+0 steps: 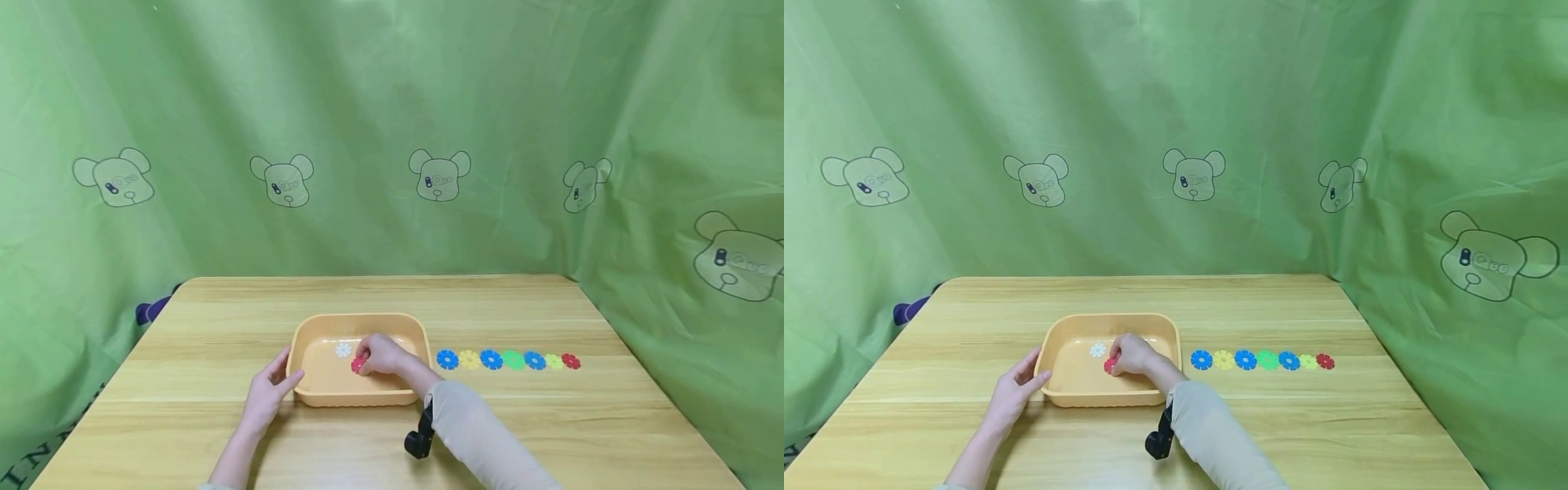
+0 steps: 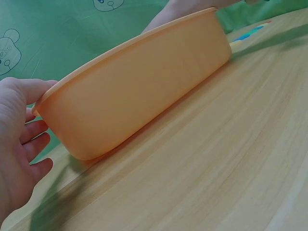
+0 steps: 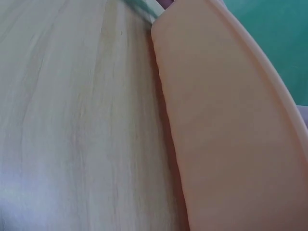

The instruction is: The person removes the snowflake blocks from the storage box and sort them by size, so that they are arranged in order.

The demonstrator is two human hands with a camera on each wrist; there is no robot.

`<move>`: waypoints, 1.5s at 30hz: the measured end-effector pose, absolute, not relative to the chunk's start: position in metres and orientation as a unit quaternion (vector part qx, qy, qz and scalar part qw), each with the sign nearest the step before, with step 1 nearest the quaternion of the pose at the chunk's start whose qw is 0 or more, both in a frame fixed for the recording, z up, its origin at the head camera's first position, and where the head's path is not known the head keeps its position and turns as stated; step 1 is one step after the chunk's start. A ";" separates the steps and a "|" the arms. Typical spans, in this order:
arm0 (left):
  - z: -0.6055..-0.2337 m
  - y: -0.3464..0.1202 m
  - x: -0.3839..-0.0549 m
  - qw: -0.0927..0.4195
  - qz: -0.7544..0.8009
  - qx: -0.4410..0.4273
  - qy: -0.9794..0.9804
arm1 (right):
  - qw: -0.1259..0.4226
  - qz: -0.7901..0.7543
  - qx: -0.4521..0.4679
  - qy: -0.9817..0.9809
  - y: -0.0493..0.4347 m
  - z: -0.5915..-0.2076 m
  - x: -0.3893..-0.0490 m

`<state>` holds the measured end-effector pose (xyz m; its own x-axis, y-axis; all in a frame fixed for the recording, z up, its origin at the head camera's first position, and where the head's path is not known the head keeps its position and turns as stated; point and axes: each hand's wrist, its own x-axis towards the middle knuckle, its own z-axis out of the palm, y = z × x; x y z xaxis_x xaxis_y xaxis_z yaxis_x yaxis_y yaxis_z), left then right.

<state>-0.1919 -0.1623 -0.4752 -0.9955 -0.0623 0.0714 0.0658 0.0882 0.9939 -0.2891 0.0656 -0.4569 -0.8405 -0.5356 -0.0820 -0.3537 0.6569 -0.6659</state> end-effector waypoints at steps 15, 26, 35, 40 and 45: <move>-0.474 -0.162 -0.191 0.042 -0.675 0.003 -0.737 | 0.162 -0.423 -0.232 0.861 0.078 -0.446 -0.285; -0.476 -0.162 -0.192 0.044 -0.669 0.007 -0.742 | 0.179 -0.544 -0.141 0.807 0.105 -0.428 -0.291; -0.472 -0.161 -0.191 0.048 -0.665 0.006 -0.745 | 0.172 -0.616 -0.115 0.760 0.147 -0.406 -0.294; -0.471 -0.162 -0.191 0.045 -0.663 0.002 -0.747 | 0.159 -0.635 -0.099 0.749 0.183 -0.402 -0.297; -0.472 -0.162 -0.191 0.041 -0.664 0.001 -0.746 | 0.142 -0.656 -0.075 0.737 0.226 -0.404 -0.296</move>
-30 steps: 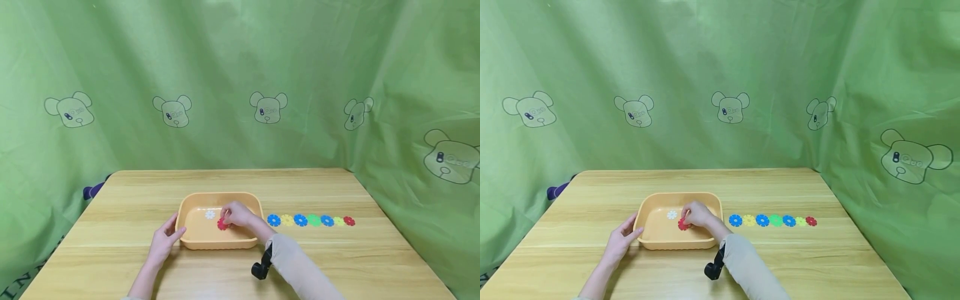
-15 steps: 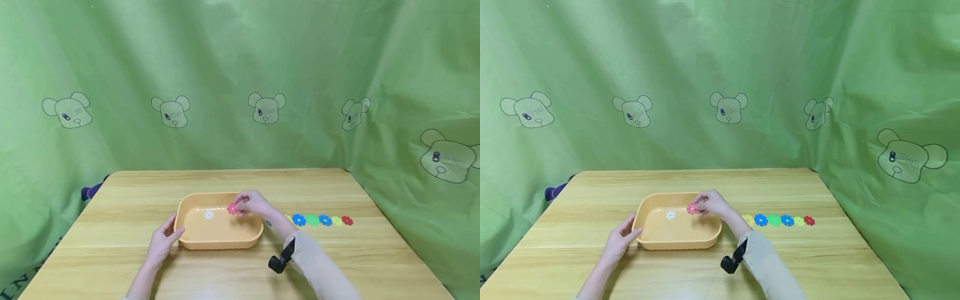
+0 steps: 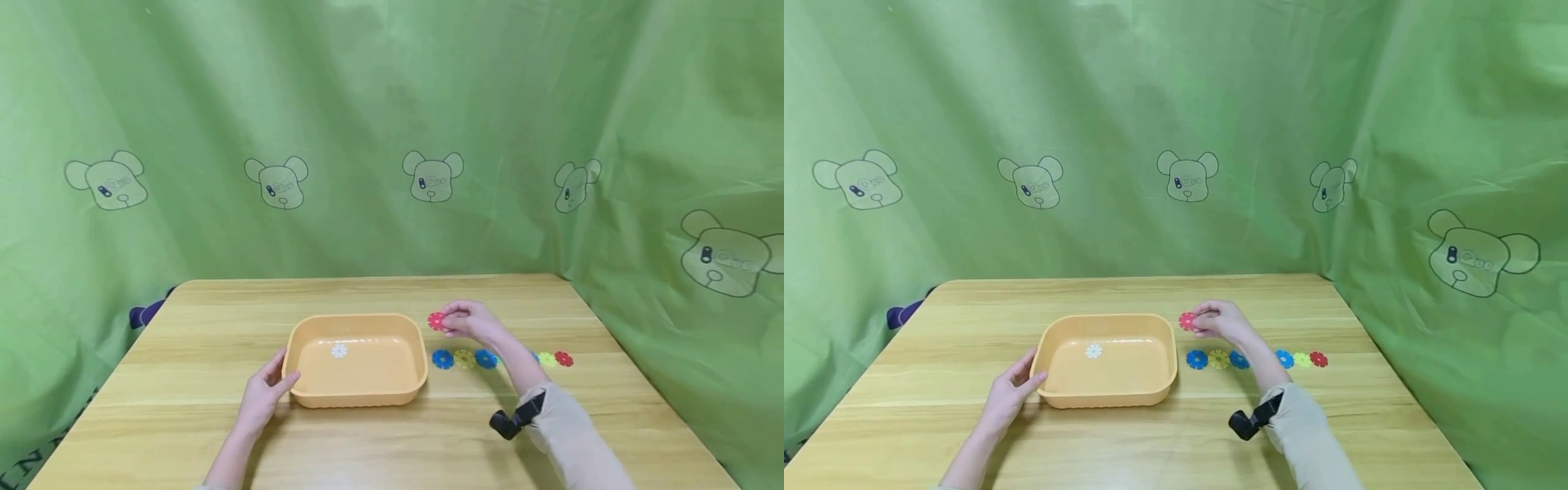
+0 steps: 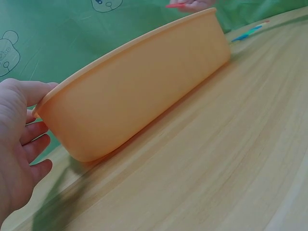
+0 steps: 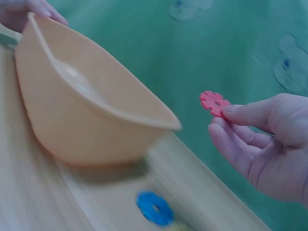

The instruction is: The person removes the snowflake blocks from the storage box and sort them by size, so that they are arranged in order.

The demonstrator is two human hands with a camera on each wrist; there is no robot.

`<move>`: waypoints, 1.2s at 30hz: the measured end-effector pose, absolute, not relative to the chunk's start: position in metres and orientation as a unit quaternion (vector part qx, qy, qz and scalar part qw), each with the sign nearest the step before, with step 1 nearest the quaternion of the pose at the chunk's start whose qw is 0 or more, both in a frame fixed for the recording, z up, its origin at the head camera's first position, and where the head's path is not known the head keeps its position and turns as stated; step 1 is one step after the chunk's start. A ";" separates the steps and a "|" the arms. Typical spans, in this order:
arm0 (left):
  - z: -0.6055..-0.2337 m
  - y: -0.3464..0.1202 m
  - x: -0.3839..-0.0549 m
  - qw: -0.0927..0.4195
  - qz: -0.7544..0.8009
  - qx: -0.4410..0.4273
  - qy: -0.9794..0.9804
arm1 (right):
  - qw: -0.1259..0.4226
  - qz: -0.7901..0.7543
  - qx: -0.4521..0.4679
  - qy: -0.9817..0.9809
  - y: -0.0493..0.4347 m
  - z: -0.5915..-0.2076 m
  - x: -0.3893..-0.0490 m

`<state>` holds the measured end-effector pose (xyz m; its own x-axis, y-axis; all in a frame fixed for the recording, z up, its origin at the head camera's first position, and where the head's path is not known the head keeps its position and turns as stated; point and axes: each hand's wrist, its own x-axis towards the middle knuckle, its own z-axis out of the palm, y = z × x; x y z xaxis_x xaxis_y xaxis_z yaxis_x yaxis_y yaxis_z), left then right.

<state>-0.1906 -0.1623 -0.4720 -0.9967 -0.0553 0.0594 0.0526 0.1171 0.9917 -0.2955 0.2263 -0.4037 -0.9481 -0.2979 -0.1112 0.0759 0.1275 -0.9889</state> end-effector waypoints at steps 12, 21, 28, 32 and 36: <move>-0.472 -0.161 -0.190 0.043 -0.660 0.004 -0.750 | 0.115 -0.702 -0.017 0.702 0.328 -0.415 -0.280; -0.473 -0.162 -0.191 0.048 -0.657 0.005 -0.752 | 0.092 -0.732 0.019 0.675 0.398 -0.433 -0.262; -0.470 -0.161 -0.191 0.046 -0.656 -0.001 -0.753 | 0.065 -0.712 0.081 0.695 0.432 -0.442 -0.249; -0.470 -0.161 -0.190 0.041 -0.657 0.000 -0.752 | 0.044 -0.677 0.115 0.726 0.444 -0.445 -0.246; -0.469 -0.160 -0.189 0.040 -0.658 0.003 -0.752 | 0.023 -0.636 0.156 0.756 0.453 -0.450 -0.246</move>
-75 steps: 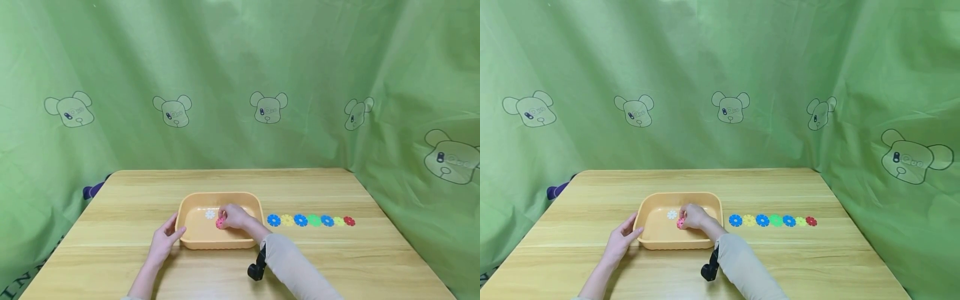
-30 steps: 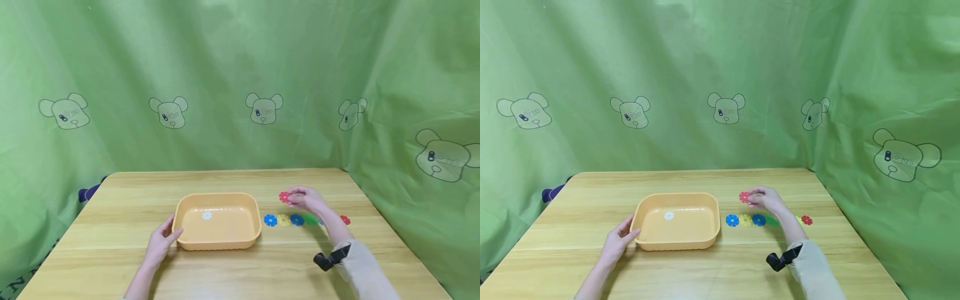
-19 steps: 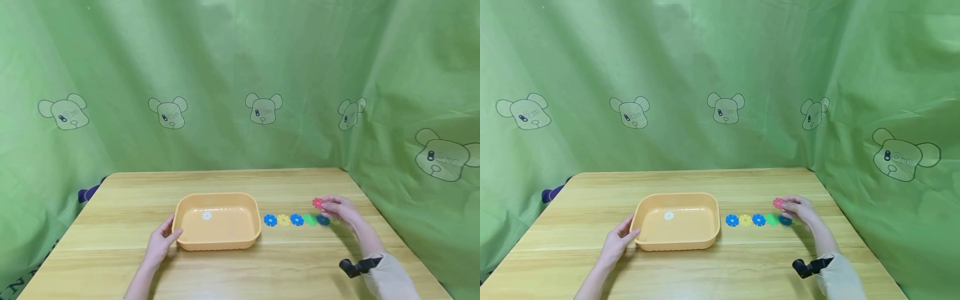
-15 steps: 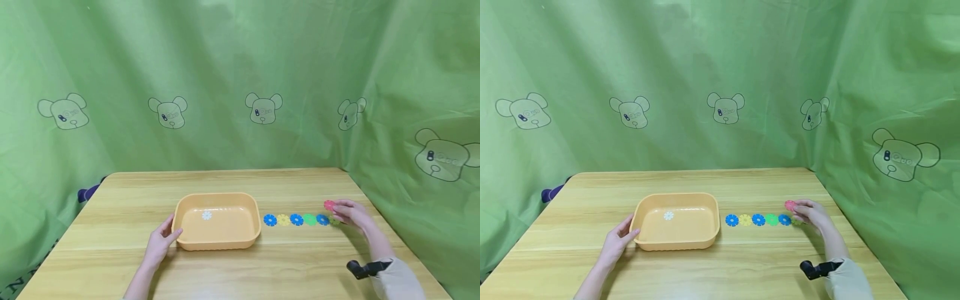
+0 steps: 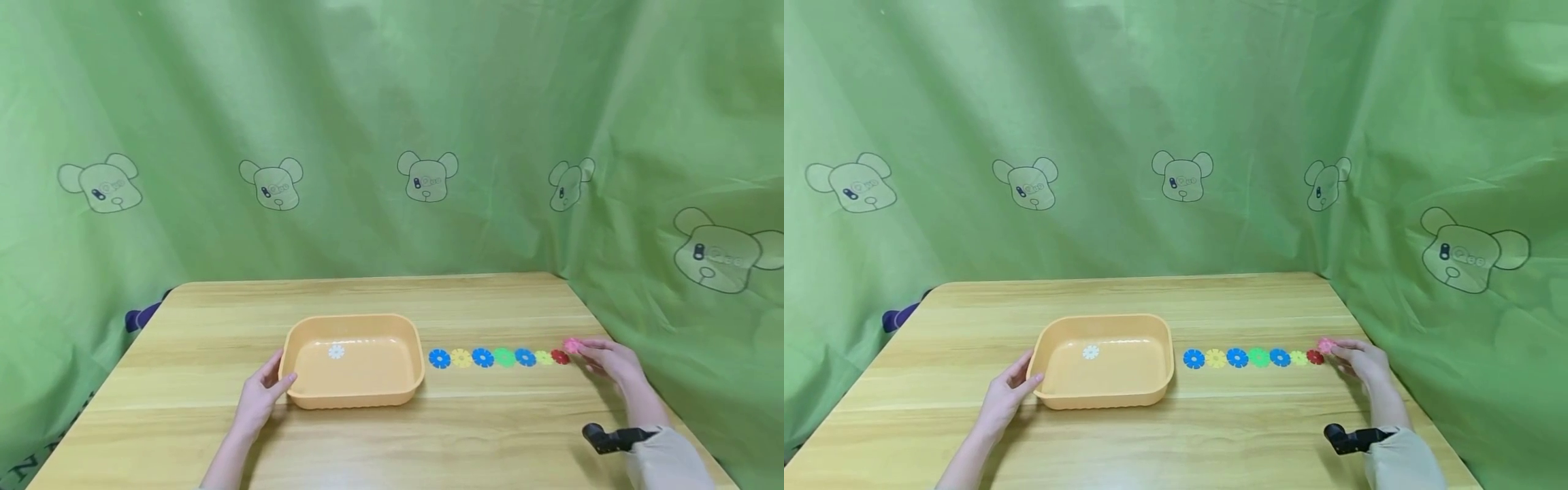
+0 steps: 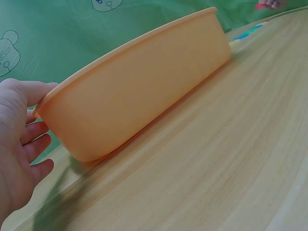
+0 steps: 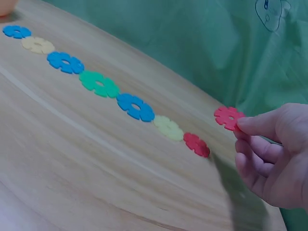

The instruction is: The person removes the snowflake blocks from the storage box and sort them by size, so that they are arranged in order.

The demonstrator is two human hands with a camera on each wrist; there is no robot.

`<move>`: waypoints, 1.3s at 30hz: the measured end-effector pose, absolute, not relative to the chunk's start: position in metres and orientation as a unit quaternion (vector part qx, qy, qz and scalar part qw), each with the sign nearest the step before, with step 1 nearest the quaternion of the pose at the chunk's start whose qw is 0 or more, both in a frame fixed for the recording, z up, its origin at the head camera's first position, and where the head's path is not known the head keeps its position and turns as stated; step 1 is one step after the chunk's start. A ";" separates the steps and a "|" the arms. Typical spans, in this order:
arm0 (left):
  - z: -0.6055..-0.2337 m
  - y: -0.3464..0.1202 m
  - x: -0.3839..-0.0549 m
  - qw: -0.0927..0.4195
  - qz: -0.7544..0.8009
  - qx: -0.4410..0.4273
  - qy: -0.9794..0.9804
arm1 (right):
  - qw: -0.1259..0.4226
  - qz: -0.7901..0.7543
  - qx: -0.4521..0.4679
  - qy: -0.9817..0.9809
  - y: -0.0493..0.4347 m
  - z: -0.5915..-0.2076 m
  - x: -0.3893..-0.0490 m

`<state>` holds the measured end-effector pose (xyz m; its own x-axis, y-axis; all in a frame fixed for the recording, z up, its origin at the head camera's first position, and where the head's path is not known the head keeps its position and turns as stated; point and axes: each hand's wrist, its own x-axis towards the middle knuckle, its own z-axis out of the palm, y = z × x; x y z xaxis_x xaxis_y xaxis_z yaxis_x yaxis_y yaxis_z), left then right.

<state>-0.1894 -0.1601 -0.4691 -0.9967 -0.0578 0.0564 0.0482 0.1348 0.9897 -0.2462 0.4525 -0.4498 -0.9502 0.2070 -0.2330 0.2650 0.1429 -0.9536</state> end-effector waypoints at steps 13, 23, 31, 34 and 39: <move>-0.472 -0.161 -0.191 0.046 -0.658 0.009 -0.752 | -0.038 -0.558 0.237 0.794 0.460 -0.468 -0.246; -0.471 -0.161 -0.190 0.044 -0.663 0.002 -0.747 | -0.052 -0.510 0.246 0.822 0.457 -0.469 -0.248; -0.474 -0.161 -0.191 0.046 -0.663 0.001 -0.747 | -0.061 -0.492 0.257 0.830 0.455 -0.469 -0.248; -0.472 -0.161 -0.191 0.043 -0.664 -0.003 -0.746 | -0.064 -0.494 0.259 0.827 0.456 -0.469 -0.248; -0.471 -0.162 -0.190 0.039 -0.666 -0.002 -0.745 | -0.063 -0.519 0.261 0.811 0.456 -0.470 -0.249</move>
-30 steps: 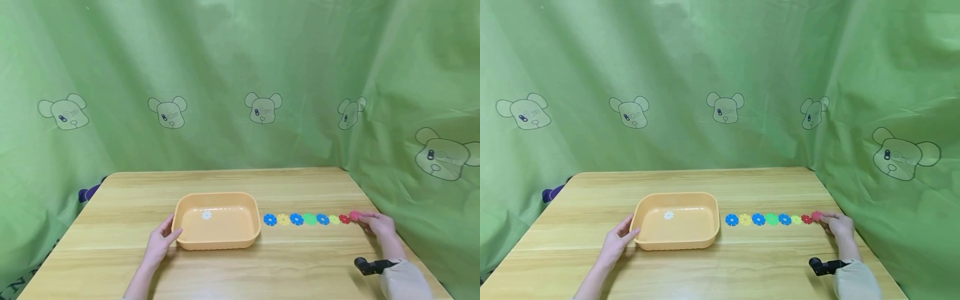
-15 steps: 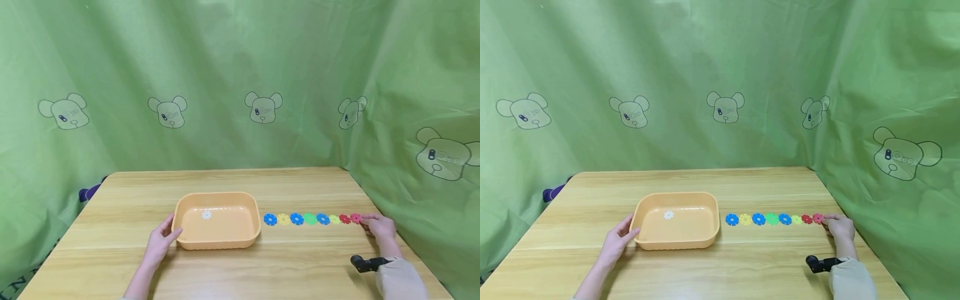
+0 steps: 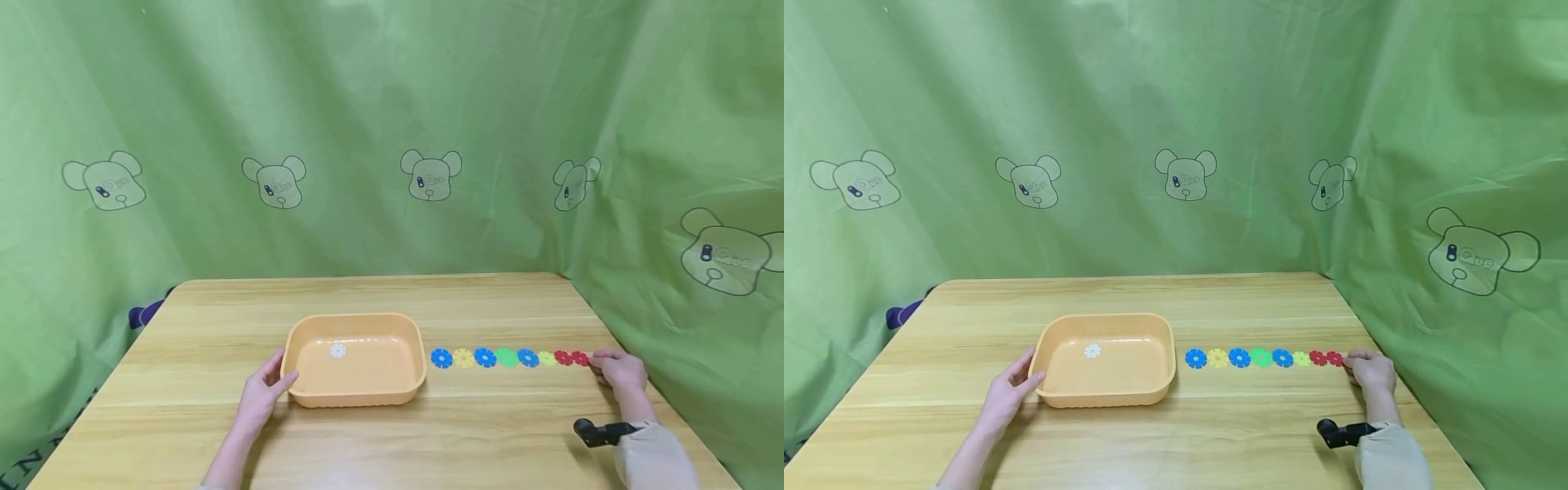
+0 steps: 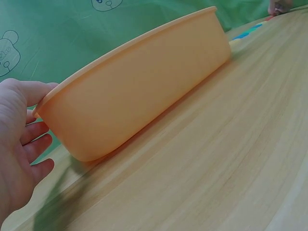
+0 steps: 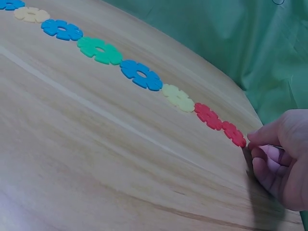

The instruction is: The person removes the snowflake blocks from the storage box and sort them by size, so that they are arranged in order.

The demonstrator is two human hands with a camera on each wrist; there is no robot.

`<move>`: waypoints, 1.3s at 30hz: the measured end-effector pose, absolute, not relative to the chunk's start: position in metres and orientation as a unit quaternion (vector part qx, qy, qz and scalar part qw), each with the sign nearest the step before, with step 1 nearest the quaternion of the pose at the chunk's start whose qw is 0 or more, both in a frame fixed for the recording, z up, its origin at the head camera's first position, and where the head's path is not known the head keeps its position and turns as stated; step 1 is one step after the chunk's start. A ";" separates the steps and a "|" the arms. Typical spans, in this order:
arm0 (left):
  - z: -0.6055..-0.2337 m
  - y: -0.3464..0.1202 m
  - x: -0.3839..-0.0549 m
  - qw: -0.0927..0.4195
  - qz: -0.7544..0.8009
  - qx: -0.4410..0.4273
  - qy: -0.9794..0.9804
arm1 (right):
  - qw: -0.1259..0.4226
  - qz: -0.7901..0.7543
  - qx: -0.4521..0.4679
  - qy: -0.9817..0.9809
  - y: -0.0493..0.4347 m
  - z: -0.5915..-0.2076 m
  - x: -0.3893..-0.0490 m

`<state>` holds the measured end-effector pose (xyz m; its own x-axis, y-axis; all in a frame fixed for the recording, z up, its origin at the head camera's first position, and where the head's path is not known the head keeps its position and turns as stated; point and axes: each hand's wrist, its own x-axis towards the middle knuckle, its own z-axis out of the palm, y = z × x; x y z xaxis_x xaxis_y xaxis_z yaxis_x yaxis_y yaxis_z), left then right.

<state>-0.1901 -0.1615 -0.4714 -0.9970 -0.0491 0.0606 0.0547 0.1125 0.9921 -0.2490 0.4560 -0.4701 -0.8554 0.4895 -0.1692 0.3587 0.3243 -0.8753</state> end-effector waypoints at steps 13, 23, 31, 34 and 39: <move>-0.471 -0.162 -0.190 0.043 -0.666 -0.003 -0.744 | 0.054 0.568 -0.168 -0.804 0.429 -0.452 -0.252; -0.470 -0.161 -0.189 0.044 -0.662 0.001 -0.749 | 0.004 0.547 -0.053 -0.835 0.378 -0.424 -0.270; -0.469 -0.163 -0.190 0.046 -0.656 0.005 -0.754 | -0.017 0.559 0.014 -0.829 0.306 -0.388 -0.269; -0.468 -0.163 -0.191 0.044 -0.655 0.003 -0.754 | -0.025 0.557 0.033 -0.830 0.285 -0.385 -0.274; -0.468 -0.162 -0.191 0.043 -0.655 0.003 -0.755 | -0.043 0.558 0.055 -0.827 0.251 -0.385 -0.283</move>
